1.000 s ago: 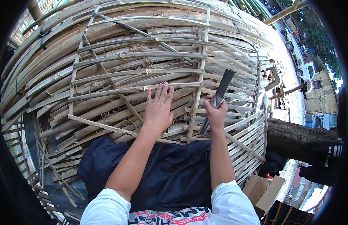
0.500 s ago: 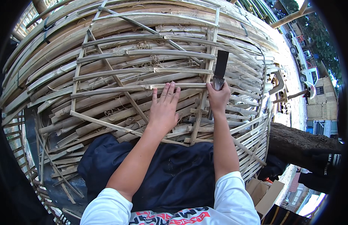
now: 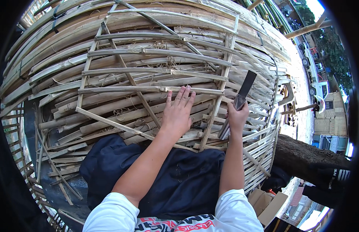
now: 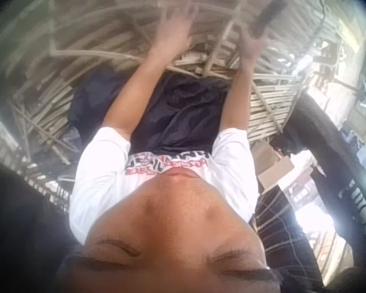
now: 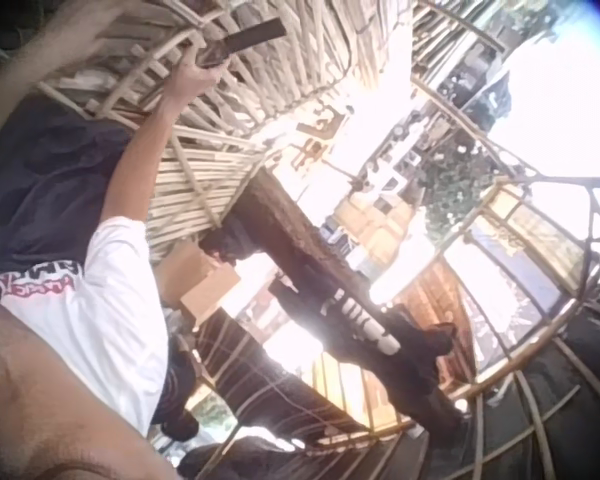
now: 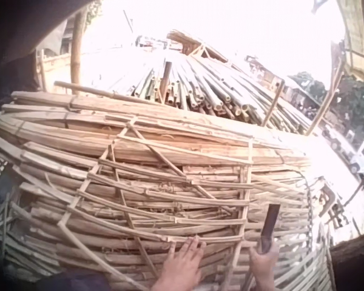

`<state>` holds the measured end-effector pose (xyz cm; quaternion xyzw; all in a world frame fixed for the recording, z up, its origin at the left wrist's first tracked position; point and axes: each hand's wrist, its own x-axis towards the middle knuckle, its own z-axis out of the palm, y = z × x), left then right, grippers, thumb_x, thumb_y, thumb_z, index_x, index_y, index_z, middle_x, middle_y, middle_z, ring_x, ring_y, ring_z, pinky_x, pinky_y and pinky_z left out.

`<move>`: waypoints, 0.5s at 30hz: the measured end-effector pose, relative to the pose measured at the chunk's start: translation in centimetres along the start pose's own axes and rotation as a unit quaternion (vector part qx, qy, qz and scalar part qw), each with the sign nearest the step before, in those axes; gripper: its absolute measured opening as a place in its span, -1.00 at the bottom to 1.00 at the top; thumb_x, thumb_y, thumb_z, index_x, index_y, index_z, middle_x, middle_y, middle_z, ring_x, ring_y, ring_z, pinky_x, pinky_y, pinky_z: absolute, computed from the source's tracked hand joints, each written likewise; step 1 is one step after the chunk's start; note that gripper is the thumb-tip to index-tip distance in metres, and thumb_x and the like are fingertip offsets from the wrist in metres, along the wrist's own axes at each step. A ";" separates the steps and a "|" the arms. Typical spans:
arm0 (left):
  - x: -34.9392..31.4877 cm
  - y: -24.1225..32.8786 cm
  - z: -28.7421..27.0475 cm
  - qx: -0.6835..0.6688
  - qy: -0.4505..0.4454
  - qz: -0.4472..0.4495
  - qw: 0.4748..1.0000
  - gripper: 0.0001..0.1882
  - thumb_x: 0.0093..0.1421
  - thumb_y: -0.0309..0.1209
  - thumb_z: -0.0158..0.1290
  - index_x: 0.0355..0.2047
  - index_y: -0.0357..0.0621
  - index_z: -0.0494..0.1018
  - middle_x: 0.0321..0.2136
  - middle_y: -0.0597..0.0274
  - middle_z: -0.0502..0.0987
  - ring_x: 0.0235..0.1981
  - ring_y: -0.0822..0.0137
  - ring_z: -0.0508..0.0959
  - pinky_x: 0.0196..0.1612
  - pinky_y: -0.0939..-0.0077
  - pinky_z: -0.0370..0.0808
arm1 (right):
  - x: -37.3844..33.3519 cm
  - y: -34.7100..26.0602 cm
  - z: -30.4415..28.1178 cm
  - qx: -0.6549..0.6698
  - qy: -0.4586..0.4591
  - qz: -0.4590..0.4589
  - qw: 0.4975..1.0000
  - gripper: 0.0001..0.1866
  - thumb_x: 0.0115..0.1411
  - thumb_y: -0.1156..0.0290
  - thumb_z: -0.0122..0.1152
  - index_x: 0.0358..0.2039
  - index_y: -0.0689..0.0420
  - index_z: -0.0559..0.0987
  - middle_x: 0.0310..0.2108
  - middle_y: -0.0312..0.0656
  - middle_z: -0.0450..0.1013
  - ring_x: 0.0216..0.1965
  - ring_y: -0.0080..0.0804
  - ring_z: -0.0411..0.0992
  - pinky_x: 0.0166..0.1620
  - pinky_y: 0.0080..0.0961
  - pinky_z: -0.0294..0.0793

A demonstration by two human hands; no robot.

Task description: The person constructs a bamboo structure by weaving thin bamboo strips through thicker bamboo poles and using a large knife to trim and tuck the ends of the strips into the lattice.

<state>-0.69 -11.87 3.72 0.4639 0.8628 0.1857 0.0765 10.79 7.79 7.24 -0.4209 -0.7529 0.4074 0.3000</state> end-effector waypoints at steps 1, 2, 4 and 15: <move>-0.1 -0.1 0.0 -0.002 0.000 -0.002 1.000 -0.03 0.06 -0.17 0.23 0.42 -0.03 0.01 0.45 0.11 -0.05 0.47 0.21 -0.07 0.46 -0.04 -0.18 | -1.1 0.3 -1.1 0.001 -0.027 0.028 0.999 -0.75 0.07 0.60 0.16 -0.21 0.21 0.39 -0.56 -0.28 0.39 -0.58 -0.56 0.41 -0.66 -0.59 0.43; -0.1 -0.2 0.1 0.001 0.004 -0.004 1.000 -0.04 0.07 -0.16 0.23 0.42 -0.03 0.01 0.45 0.11 -0.05 0.47 0.22 -0.07 0.46 -0.04 -0.19 | -2.6 0.3 -1.8 0.035 -0.054 0.060 0.996 -0.69 0.06 0.63 0.11 -0.15 0.21 0.34 -0.52 -0.25 0.38 -0.59 -0.54 0.41 -0.65 -0.58 0.44; -0.2 -0.2 0.2 -0.004 0.007 -0.003 1.000 -0.04 0.07 -0.16 0.22 0.42 -0.04 0.02 0.45 0.11 -0.05 0.47 0.22 -0.07 0.46 -0.04 -0.20 | -5.8 -0.1 -3.9 0.089 -0.093 0.132 0.983 -0.60 0.06 0.68 0.05 -0.05 0.22 0.28 -0.46 -0.20 0.38 -0.59 -0.50 0.41 -0.64 -0.57 0.45; -0.1 -0.1 -0.4 0.013 -0.005 -0.004 1.000 -0.03 0.09 -0.15 0.20 0.43 -0.02 -0.03 0.45 0.12 -0.07 0.47 0.22 -0.09 0.46 -0.04 -0.21 | -24.0 0.6 -12.2 -0.213 -0.076 0.146 0.963 -0.26 -0.07 0.59 0.15 0.21 0.39 0.28 -0.20 0.00 0.53 -0.27 -0.47 0.51 -0.16 -0.53 0.49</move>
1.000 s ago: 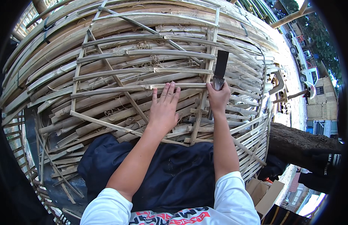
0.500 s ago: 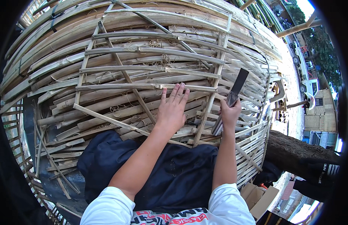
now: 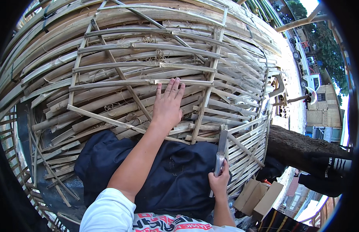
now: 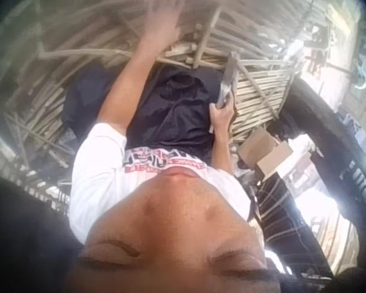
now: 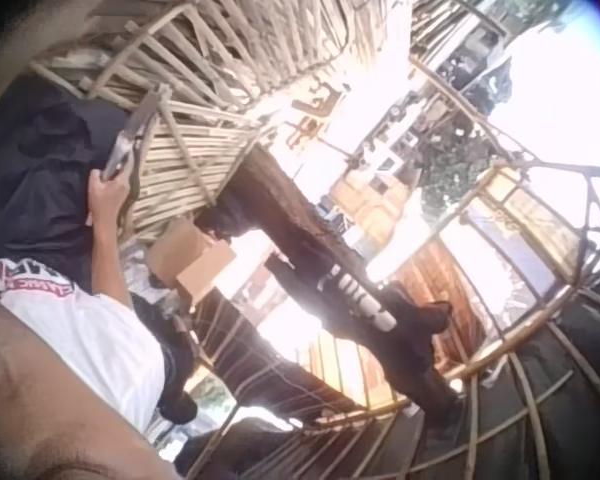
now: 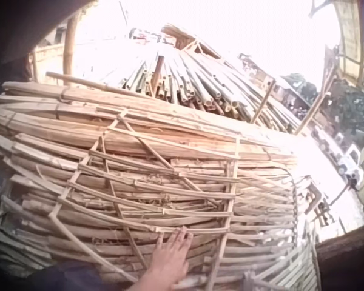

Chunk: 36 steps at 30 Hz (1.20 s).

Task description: The person constructs a bamboo structure by weaving thin bamboo strips through thicker bamboo poles and using a large knife to trim and tuck the ends of the strips into the lattice.

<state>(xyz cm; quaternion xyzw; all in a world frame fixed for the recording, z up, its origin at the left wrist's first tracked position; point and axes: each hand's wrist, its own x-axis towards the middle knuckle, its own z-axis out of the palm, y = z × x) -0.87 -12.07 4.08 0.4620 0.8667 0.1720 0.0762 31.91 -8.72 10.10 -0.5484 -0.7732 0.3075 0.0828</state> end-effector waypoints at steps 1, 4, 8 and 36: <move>-0.1 0.0 -0.2 -0.007 -0.004 -0.003 1.000 -0.01 0.08 -0.16 0.20 0.43 -0.06 -0.05 0.45 0.13 -0.07 0.47 0.22 -0.09 0.46 -0.03 -0.21 | -0.6 1.3 0.1 -0.034 -0.006 -0.035 0.999 -0.26 -0.08 0.57 0.16 0.20 0.37 0.29 -0.32 0.03 0.54 -0.37 -0.40 0.52 -0.21 -0.48 0.50; 0.0 0.3 0.3 -0.008 0.018 -0.019 1.000 -0.03 0.11 -0.15 0.16 0.43 -0.09 -0.06 0.45 0.21 -0.04 0.47 0.29 -0.09 0.47 0.00 -0.26 | -2.4 -0.5 -0.7 -0.040 0.041 -0.030 0.998 -0.36 -0.07 0.57 0.20 0.10 0.35 0.33 -0.49 -0.09 0.52 -0.52 -0.51 0.48 -0.37 -0.55 0.46; 0.2 0.6 0.8 -0.006 0.020 -0.016 1.000 -0.02 0.11 -0.17 0.14 0.44 -0.13 -0.09 0.45 0.21 -0.04 0.47 0.29 -0.09 0.48 0.01 -0.27 | -2.8 1.8 -1.4 0.065 0.085 -0.036 0.994 -0.42 -0.04 0.61 0.20 0.06 0.33 0.33 -0.46 -0.23 0.49 -0.53 -0.66 0.37 -0.39 -0.68 0.37; 0.5 1.6 2.6 -0.016 0.042 -0.028 0.999 0.07 0.12 0.04 0.13 0.44 -0.19 -0.18 0.47 0.07 -0.18 0.49 0.16 -0.23 0.42 -0.25 -0.35 | 17.0 -9.5 -3.0 -0.051 -0.060 -0.260 0.962 -0.56 0.19 0.45 0.28 0.09 0.17 0.47 -0.34 0.03 0.56 -0.40 -0.30 0.53 -0.27 -0.41 0.49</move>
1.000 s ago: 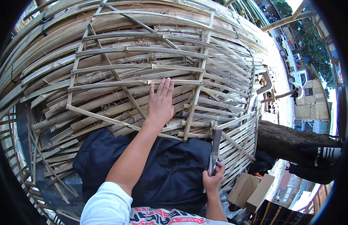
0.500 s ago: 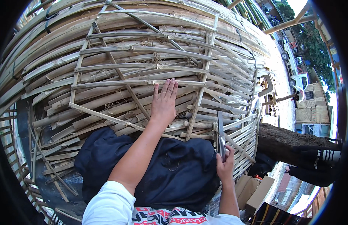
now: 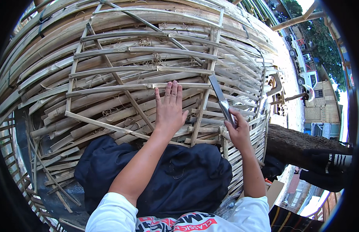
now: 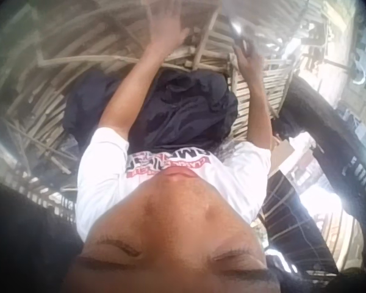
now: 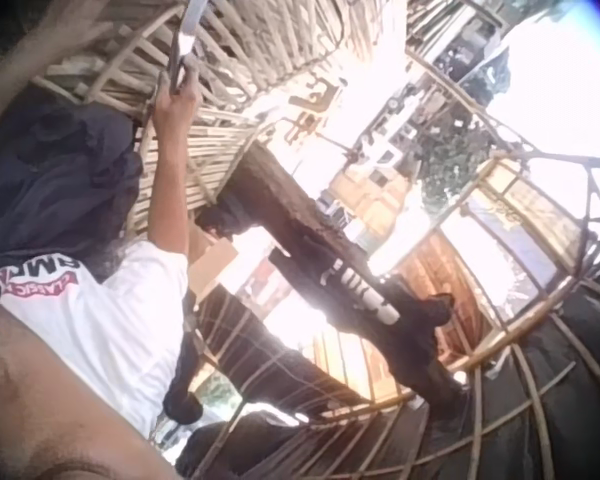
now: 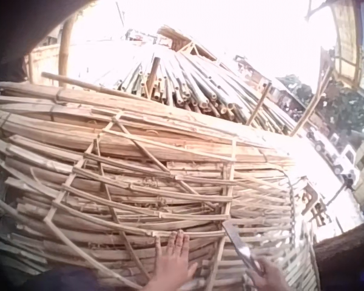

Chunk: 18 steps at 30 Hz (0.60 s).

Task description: The person constructs a bamboo structure by weaving thin bamboo strips through thicker bamboo poles and using a large knife to trim and tuck the ends of the strips into the lattice.

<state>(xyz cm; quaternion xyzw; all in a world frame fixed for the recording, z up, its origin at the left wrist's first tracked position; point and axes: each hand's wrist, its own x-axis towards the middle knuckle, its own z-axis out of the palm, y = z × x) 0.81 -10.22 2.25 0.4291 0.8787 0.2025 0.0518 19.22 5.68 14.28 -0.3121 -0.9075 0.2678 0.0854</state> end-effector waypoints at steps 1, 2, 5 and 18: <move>0.1 0.3 -0.1 0.006 -0.001 -0.015 1.000 0.09 0.14 0.12 0.11 0.44 -0.21 -0.17 0.47 0.03 -0.20 0.49 0.12 -0.25 0.40 -0.31 -0.36 | -0.1 0.3 0.4 0.005 0.012 -0.003 1.000 -0.56 0.19 0.44 0.29 0.09 0.17 0.48 -0.35 0.03 0.56 -0.40 -0.30 0.54 -0.28 -0.42 0.49; 0.1 0.3 -0.1 0.007 -0.003 -0.016 1.000 0.09 0.14 0.12 0.11 0.44 -0.21 -0.17 0.47 0.03 -0.20 0.49 0.12 -0.25 0.40 -0.31 -0.36 | -0.3 0.6 0.6 0.010 0.023 -0.007 1.000 -0.55 0.18 0.43 0.29 0.09 0.17 0.48 -0.36 0.04 0.56 -0.41 -0.30 0.54 -0.28 -0.42 0.49; 0.1 0.8 0.2 0.002 0.000 -0.018 1.000 0.10 0.15 0.18 0.07 0.44 -0.24 -0.17 0.47 -0.01 -0.21 0.49 0.09 -0.28 0.37 -0.39 -0.37 | -0.7 0.6 -0.3 -0.026 -0.009 0.032 0.999 -0.55 0.18 0.44 0.29 0.10 0.16 0.48 -0.36 0.05 0.56 -0.42 -0.29 0.54 -0.29 -0.43 0.49; 0.5 0.3 0.1 0.031 -0.028 -0.027 0.999 0.11 0.15 0.19 0.08 0.45 -0.18 -0.19 0.48 0.05 -0.24 0.50 0.14 -0.30 0.40 -0.30 -0.33 | 1.1 -2.3 -3.7 -0.054 -0.092 0.019 0.994 -0.58 0.21 0.46 0.23 0.09 0.20 0.48 -0.35 0.08 0.58 -0.39 -0.22 0.60 -0.29 -0.38 0.50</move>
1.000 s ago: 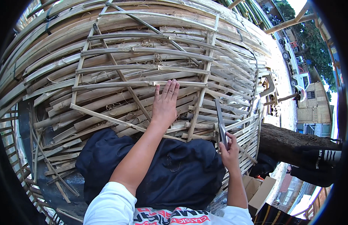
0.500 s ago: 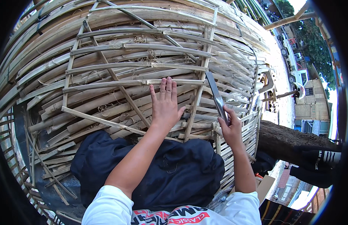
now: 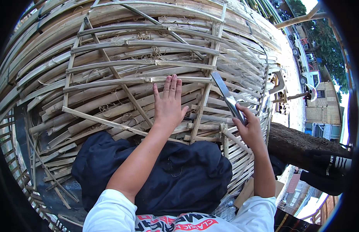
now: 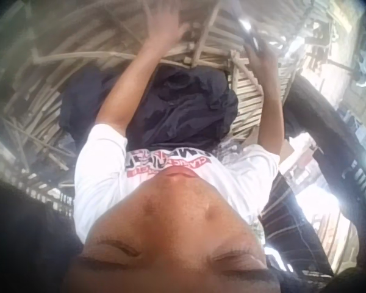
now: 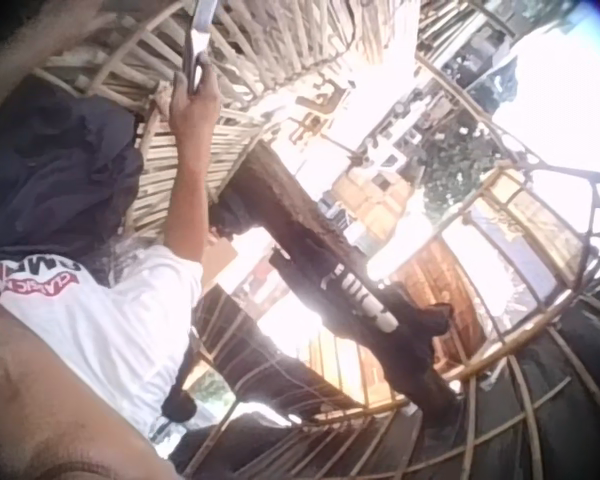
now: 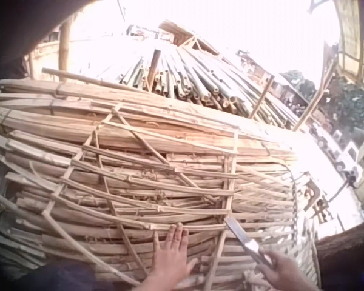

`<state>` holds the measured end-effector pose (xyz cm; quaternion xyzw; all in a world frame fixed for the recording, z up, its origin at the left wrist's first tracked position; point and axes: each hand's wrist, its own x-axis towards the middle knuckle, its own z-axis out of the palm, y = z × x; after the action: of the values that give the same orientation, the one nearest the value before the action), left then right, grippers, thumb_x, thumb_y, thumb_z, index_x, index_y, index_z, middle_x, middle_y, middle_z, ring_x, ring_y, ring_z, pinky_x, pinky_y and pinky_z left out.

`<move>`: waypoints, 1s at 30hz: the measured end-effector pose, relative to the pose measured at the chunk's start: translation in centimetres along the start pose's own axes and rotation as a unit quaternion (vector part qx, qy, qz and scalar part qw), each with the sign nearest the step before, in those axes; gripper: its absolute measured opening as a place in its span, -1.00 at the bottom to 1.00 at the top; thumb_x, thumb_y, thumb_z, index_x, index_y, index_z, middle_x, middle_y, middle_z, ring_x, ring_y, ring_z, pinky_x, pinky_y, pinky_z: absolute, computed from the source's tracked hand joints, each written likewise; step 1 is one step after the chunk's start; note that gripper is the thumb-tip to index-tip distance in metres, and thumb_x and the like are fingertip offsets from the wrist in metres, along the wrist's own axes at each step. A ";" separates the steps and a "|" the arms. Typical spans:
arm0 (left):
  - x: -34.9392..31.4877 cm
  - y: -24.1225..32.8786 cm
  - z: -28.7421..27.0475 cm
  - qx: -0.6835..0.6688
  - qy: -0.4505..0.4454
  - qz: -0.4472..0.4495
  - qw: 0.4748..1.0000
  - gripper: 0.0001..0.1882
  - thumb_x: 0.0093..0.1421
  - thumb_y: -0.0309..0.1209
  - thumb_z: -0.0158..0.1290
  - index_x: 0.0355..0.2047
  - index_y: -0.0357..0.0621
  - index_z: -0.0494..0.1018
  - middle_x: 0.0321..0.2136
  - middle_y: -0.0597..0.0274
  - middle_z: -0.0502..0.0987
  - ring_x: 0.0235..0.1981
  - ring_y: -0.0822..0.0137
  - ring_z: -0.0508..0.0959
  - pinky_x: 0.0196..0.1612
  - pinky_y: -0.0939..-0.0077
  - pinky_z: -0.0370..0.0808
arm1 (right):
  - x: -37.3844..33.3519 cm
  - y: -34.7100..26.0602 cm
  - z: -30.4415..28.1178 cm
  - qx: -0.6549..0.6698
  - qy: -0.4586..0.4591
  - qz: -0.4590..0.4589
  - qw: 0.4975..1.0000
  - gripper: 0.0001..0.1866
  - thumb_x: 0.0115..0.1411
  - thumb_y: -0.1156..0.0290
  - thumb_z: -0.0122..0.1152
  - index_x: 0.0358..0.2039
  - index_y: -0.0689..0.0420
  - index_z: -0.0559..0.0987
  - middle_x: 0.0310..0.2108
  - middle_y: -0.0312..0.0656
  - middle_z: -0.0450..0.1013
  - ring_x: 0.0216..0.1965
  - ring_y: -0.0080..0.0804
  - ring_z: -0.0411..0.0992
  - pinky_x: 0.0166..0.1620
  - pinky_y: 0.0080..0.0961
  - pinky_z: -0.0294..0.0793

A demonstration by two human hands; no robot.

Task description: The person constructs a bamboo structure by weaving thin bamboo strips through thicker bamboo poles and using a large knife to trim and tuck the ends of the strips into the lattice.

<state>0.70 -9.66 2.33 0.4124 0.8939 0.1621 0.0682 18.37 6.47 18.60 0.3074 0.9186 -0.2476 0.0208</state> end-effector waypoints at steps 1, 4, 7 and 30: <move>0.1 -0.1 0.1 0.001 0.005 0.001 1.000 0.10 0.15 0.19 0.08 0.45 -0.17 -0.19 0.48 0.06 -0.23 0.50 0.15 -0.30 0.40 -0.29 -0.32 | 0.1 -0.4 0.1 0.026 0.027 0.006 0.999 -0.58 0.21 0.47 0.23 0.09 0.22 0.47 -0.34 0.07 0.59 -0.39 -0.26 0.59 -0.29 -0.39 0.50; 0.2 -0.2 0.0 0.003 0.002 0.000 1.000 0.09 0.15 0.18 0.08 0.45 -0.15 -0.19 0.48 0.09 -0.23 0.50 0.17 -0.29 0.41 -0.27 -0.31 | 0.7 -0.6 -0.5 0.021 0.049 0.003 0.999 -0.57 0.21 0.48 0.22 0.10 0.25 0.46 -0.35 0.02 0.60 -0.39 -0.37 0.57 -0.28 -0.42 0.51; 0.1 -0.2 0.3 0.006 0.009 0.004 1.000 0.09 0.15 0.18 0.08 0.45 -0.15 -0.18 0.48 0.09 -0.24 0.50 0.18 -0.29 0.41 -0.27 -0.30 | 1.5 -1.3 -1.8 -0.006 -0.024 -0.007 1.000 -0.57 0.22 0.46 0.23 0.10 0.24 0.46 -0.38 0.05 0.57 -0.40 -0.39 0.55 -0.29 -0.43 0.49; 3.5 5.1 3.8 0.004 0.107 0.145 0.984 0.03 0.08 0.36 -0.01 0.44 0.15 -0.01 0.45 -0.05 -0.13 0.49 0.06 -0.24 0.37 -0.41 -0.42 | 0.2 2.3 -0.4 0.089 0.040 0.009 0.995 -0.50 0.17 0.50 0.25 0.15 0.18 0.45 -0.33 0.02 0.61 -0.35 -0.48 0.58 -0.28 -0.51 0.52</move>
<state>3.01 -3.05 0.60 0.5182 0.8272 0.2103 -0.0539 19.52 8.32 17.86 0.3257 0.8903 -0.3155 -0.0415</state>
